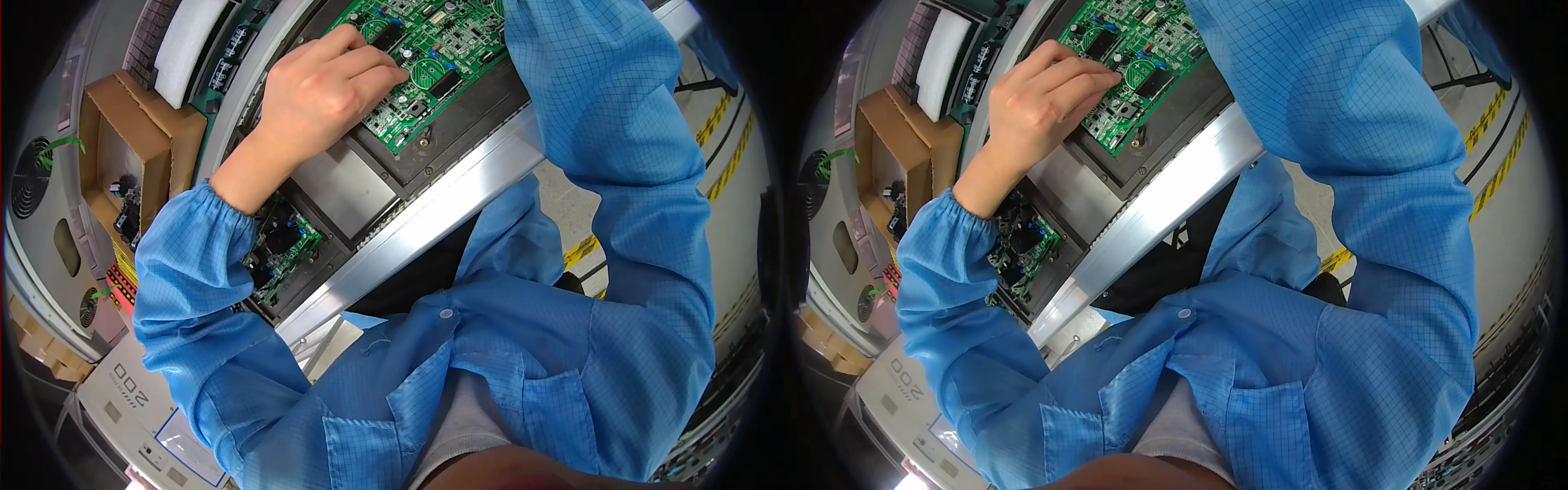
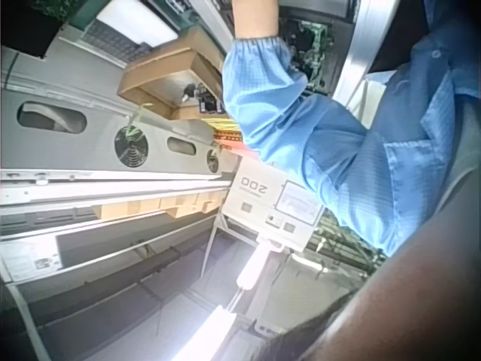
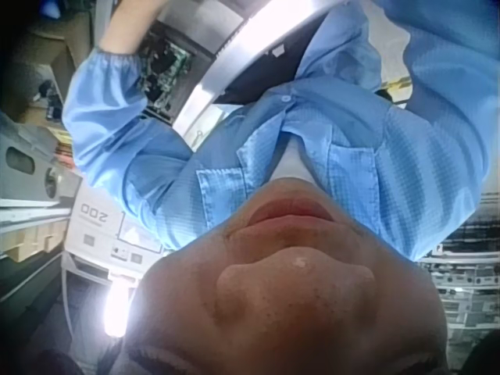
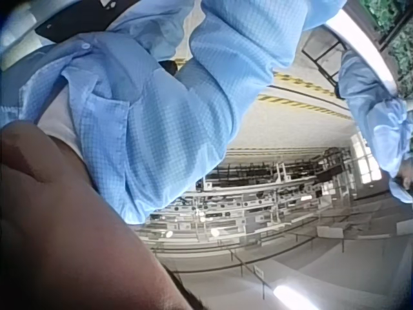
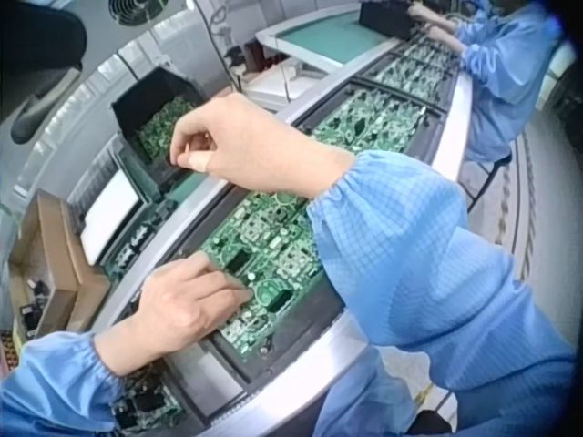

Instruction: Manually inserting electronic components into circuit boards at a workstation.

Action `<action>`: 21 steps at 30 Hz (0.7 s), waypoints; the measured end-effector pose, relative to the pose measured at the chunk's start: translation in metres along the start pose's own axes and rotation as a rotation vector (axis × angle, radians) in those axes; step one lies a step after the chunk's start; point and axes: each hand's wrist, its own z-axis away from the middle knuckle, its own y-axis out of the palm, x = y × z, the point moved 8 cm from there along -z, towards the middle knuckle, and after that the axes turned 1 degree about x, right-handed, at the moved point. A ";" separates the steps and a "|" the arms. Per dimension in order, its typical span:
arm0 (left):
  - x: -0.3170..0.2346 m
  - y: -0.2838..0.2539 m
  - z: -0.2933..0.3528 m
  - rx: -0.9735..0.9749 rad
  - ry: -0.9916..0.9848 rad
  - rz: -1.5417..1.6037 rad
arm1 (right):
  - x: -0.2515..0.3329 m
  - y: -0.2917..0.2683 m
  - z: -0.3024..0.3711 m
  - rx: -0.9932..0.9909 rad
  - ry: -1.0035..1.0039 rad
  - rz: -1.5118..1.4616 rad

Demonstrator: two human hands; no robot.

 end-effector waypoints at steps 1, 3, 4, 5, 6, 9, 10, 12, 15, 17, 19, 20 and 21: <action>0.000 -0.001 -0.001 0.001 -0.003 -0.006 | 0.000 0.000 0.000 0.001 0.002 -0.003; 0.001 -0.001 -0.003 0.003 -0.009 -0.010 | 0.000 0.000 0.000 0.011 -0.010 0.018; 0.002 0.000 -0.003 0.003 -0.004 -0.008 | -0.001 0.000 0.000 0.011 -0.010 0.016; 0.002 0.000 -0.004 0.001 0.001 -0.007 | -0.003 0.002 0.001 0.021 0.000 0.018; 0.003 0.000 -0.005 0.002 0.000 -0.010 | -0.005 0.002 0.001 0.031 0.008 0.021; 0.006 -0.001 -0.010 0.019 -0.018 0.030 | -0.002 -0.005 -0.003 0.016 -0.032 0.072; 0.005 0.000 -0.009 0.007 0.004 0.007 | 0.000 -0.005 -0.004 0.017 -0.047 0.075; 0.002 0.001 -0.010 -0.001 0.004 0.025 | 0.000 -0.009 -0.002 -0.007 -0.047 0.012; -0.003 0.000 -0.007 0.045 0.010 -0.011 | -0.020 0.003 -0.001 -0.025 -0.021 -0.118; -0.007 -0.001 -0.001 0.132 0.031 -0.057 | -0.002 -0.004 -0.002 0.015 0.040 -0.113; -0.009 -0.013 -0.001 0.055 0.048 -0.105 | -0.012 -0.005 0.004 0.052 0.198 -0.119; -0.001 -0.022 -0.001 0.020 -0.034 -0.085 | -0.011 -0.008 0.002 0.074 0.206 -0.116; 0.008 -0.031 0.000 -0.017 -0.114 -0.063 | -0.011 -0.012 -0.001 0.097 0.215 -0.112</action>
